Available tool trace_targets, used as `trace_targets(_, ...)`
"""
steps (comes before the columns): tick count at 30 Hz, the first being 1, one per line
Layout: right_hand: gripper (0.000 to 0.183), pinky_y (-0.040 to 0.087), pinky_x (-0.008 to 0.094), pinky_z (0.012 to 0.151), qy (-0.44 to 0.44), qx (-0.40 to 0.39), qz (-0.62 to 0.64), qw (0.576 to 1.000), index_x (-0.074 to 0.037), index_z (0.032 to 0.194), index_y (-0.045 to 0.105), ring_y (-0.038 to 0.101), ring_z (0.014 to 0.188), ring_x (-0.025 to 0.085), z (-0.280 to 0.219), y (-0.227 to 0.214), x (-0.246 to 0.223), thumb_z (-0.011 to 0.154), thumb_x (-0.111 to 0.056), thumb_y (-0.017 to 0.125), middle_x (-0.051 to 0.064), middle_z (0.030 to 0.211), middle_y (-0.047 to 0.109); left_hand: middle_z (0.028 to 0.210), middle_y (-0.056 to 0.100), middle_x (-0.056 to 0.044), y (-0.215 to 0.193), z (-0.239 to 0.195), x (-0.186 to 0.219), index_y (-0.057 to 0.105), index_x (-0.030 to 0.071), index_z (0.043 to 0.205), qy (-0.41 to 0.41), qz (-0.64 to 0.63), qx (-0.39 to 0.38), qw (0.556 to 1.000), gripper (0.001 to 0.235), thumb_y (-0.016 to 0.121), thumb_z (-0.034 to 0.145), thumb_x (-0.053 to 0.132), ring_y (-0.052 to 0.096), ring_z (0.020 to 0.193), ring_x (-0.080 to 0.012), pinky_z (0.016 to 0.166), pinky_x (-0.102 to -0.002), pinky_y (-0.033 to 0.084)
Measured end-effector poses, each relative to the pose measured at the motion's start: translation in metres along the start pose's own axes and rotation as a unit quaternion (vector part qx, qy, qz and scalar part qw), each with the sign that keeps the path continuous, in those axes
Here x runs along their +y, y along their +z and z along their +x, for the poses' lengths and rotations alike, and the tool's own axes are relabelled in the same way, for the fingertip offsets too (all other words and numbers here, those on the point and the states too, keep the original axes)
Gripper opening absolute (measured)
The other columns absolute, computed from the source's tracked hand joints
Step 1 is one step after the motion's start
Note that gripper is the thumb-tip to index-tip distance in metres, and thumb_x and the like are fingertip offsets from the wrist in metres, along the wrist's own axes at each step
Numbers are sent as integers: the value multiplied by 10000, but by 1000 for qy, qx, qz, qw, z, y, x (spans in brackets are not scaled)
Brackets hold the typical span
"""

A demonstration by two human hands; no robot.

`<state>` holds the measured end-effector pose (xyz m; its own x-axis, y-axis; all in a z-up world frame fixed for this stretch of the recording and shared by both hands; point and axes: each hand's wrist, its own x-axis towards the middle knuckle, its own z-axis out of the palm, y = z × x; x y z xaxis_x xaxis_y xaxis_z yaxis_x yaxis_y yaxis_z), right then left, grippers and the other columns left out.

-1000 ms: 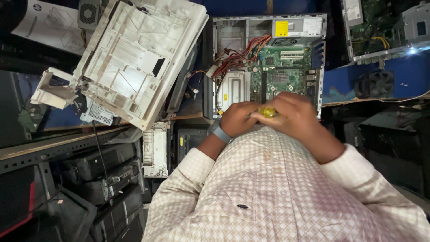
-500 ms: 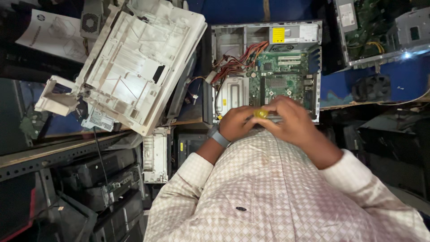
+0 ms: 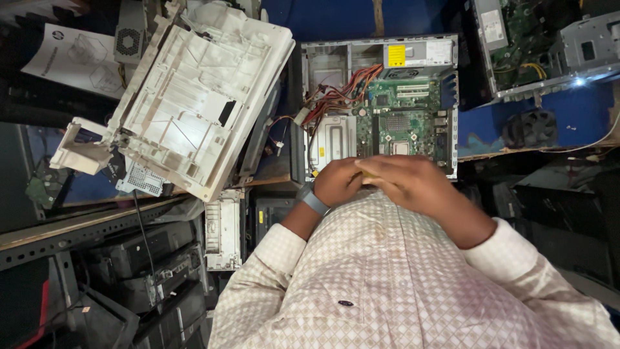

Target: The person uses a yellow screwdriver to remove screws from a computer motherboard inside an open case. They repeatedly loosen and remove screws from various points on the board while working in a cluttered repair area.

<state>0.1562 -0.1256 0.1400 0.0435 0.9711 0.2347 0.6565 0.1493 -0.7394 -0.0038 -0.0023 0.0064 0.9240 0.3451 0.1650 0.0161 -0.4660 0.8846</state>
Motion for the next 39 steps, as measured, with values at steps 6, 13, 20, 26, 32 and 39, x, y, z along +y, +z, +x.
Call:
trace_targets(6,319,620,352,824,-29,87,-27,995,-62,1162,699,766,960,286,-1,12,2,864,-72,810,129,1084,759,926,721,-140,-1,0,9,725,91,1117,-28,23,27,999,226,695,923,203,708,835,-353,720,-440,567)
trace_targets(13,326,599,388,786,37,16,-7,999,-34,1123,741,754,914,313,-6,9,8,830,-148,827,155,1047,762,933,724,-149,18,-2,-17,732,96,1081,-43,47,-35,997,234,713,908,252,703,851,-371,737,-470,553)
trace_targets(20,354,602,370,860,-10,87,17,996,-54,1136,729,763,967,259,-25,-8,6,851,-239,827,118,1074,764,1050,738,-172,44,4,-33,704,76,1136,14,-51,-61,997,205,633,961,158,711,945,-379,810,-450,564)
trace_targets(26,381,558,332,968,37,242,94,965,-16,1279,627,691,1045,169,-45,-33,43,971,-224,712,76,1169,714,911,717,-183,36,22,1,691,78,1134,-117,-56,-9,992,191,599,1050,222,715,824,-363,738,-458,554)
trace_targets(32,263,553,297,822,239,238,38,941,-22,1201,656,699,919,143,-60,-12,133,1003,-185,713,107,1072,729,1065,697,-180,16,44,-2,508,122,1416,-145,61,159,975,428,582,996,170,678,826,-389,670,-493,530)
trace_targets(39,150,529,475,822,126,-3,-187,974,-49,966,716,671,922,366,-86,14,197,836,-123,712,151,979,718,1149,611,-145,43,41,-52,648,163,1250,-139,269,127,944,415,639,849,60,633,1015,-361,805,-476,555)
